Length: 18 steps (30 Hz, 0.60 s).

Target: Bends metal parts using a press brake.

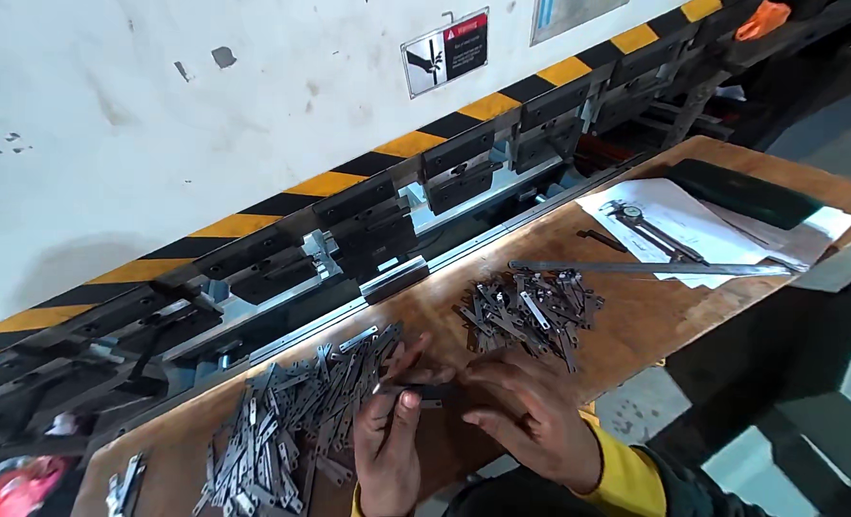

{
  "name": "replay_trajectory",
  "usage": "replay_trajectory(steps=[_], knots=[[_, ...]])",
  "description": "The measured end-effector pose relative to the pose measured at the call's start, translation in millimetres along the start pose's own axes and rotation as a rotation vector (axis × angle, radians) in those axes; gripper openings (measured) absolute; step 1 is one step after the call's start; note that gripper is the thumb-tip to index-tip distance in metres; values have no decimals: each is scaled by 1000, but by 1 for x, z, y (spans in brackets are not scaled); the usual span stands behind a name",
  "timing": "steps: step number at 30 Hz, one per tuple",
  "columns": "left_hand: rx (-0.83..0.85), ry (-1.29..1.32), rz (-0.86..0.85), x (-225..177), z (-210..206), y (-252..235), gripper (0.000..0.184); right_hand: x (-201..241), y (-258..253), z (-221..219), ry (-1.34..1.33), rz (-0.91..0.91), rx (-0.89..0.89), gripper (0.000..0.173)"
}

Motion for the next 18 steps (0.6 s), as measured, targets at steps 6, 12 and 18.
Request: replay_trajectory(steps=[6,12,18], knots=[[-51,-193,348,88,6,40,26,-69,67,-49,-140,-518,301,31],[35,-356,863,176,45,142,50,-196,148,9,360,-951,423,34],[24,-399,993,187,66,204,45,-239,111,88,870,-848,365,34]])
Point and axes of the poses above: each hand's wrist, its own y-axis away from the middle knuckle, its own z-axis out of the back of the hand, x = y × z, the point moved 10 cm from there along -y, towards the middle knuckle, and after that the axes turned 6 degrees about z, right-handed, at the moved point
